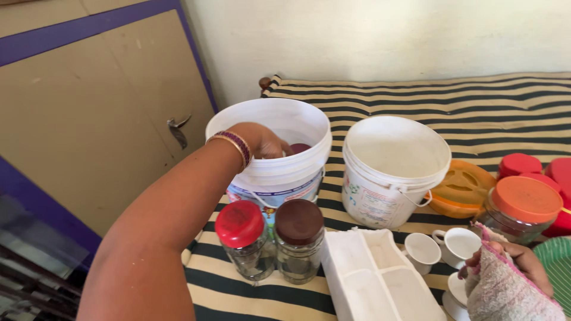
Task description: The person wipes several glass jars with a cloth, drying them one by one. The person picks up each jar from a bucket, wipes it with a cloth, and places it on a striped surface. The person handles jars with different colored lids and continues the wiping process throughout the clip.
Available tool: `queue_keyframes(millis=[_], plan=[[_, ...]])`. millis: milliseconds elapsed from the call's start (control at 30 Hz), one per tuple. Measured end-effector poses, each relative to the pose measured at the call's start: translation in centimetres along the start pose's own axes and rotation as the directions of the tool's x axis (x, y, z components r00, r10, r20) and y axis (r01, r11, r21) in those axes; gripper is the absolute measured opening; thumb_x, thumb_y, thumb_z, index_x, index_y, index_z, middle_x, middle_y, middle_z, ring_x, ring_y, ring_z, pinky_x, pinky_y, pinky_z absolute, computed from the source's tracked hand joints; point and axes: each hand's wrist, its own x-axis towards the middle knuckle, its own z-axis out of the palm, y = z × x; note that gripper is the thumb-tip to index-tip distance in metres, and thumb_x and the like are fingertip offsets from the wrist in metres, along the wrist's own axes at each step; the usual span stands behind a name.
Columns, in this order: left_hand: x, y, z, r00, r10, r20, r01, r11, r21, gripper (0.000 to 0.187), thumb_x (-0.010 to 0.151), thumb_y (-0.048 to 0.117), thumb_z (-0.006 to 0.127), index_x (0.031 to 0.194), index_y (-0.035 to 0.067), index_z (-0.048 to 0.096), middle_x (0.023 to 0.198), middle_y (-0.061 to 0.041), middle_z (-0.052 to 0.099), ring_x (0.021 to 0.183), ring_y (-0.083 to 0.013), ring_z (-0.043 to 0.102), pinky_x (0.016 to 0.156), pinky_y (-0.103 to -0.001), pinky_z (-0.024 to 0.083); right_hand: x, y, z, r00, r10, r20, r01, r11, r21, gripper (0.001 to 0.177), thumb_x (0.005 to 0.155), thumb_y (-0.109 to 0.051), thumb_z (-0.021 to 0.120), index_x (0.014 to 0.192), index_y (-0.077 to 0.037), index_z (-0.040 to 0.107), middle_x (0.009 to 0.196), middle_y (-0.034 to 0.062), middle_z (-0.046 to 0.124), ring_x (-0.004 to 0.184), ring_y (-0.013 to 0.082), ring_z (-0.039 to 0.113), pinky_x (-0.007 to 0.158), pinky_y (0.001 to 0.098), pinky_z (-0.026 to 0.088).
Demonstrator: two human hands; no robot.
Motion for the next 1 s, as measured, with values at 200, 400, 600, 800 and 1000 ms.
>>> queue_keyframes(millis=[200,400,600,800,1000], plan=[[2.7,-0.4,1.6,0.985,-0.038,-0.168,0.044,0.999,0.031,0.068,0.077,0.039,0.078,0.140,0.022,0.062,0.140,-0.009,0.064,0.128,-0.0233,0.060,0.106,-0.041,0.046,-4.3,-3.3,3.9,0.963,-0.255,-0.092,0.258,0.966,0.018,0.025,0.106,-0.013,0.059,0.122,0.006,0.060,0.096,0.0219,0.066,0.082,0.0282,0.068,0.074,0.0446,0.059],[3.5,-1.4,2.5,0.987,-0.065,-0.149,0.066,0.998,0.004,0.058,0.080,0.043,0.074,0.131,0.016,0.070,0.131,-0.010,0.073,0.122,-0.0238,0.067,0.103,-0.040,0.049,-6.5,-7.3,5.6,0.940,-0.332,-0.078,0.332,0.943,-0.017,0.020,0.107,-0.011,0.057,0.119,0.004,0.057,0.097,0.0178,0.068,0.085,0.0244,0.068,0.080,0.0434,0.061],[2.9,-1.7,-3.4,0.991,-0.039,-0.126,0.066,0.974,0.217,0.072,0.078,0.053,0.073,0.137,0.012,0.065,0.139,-0.012,0.069,0.129,-0.0285,0.064,0.102,-0.049,0.054,-7.3,-8.1,7.8,0.918,-0.282,-0.278,0.274,0.959,-0.067,0.013,0.110,-0.010,0.060,0.112,0.002,0.062,0.089,0.0135,0.065,0.078,0.0173,0.062,0.071,0.0359,0.055],[3.5,0.1,-5.0,0.949,-0.186,-0.256,0.228,0.963,0.145,0.101,0.070,0.047,0.086,0.158,0.035,0.039,0.159,-0.015,0.047,0.147,-0.0407,0.041,0.112,-0.062,0.041,-7.3,-8.5,7.9,0.928,-0.163,-0.334,0.164,0.986,-0.026,0.013,0.106,-0.011,0.062,0.106,0.002,0.062,0.084,0.0092,0.064,0.075,0.0140,0.063,0.068,0.0335,0.056],[6.4,0.9,-0.7,0.989,-0.137,-0.057,0.140,0.989,0.056,0.101,0.068,0.043,0.084,0.155,0.041,0.032,0.159,-0.009,0.043,0.152,-0.0319,0.036,0.115,-0.057,0.044,-6.9,-8.2,6.9,0.942,-0.169,-0.291,0.185,0.982,0.028,0.013,0.104,-0.012,0.061,0.108,0.000,0.063,0.081,0.0098,0.063,0.071,0.0169,0.065,0.067,0.0363,0.058]])
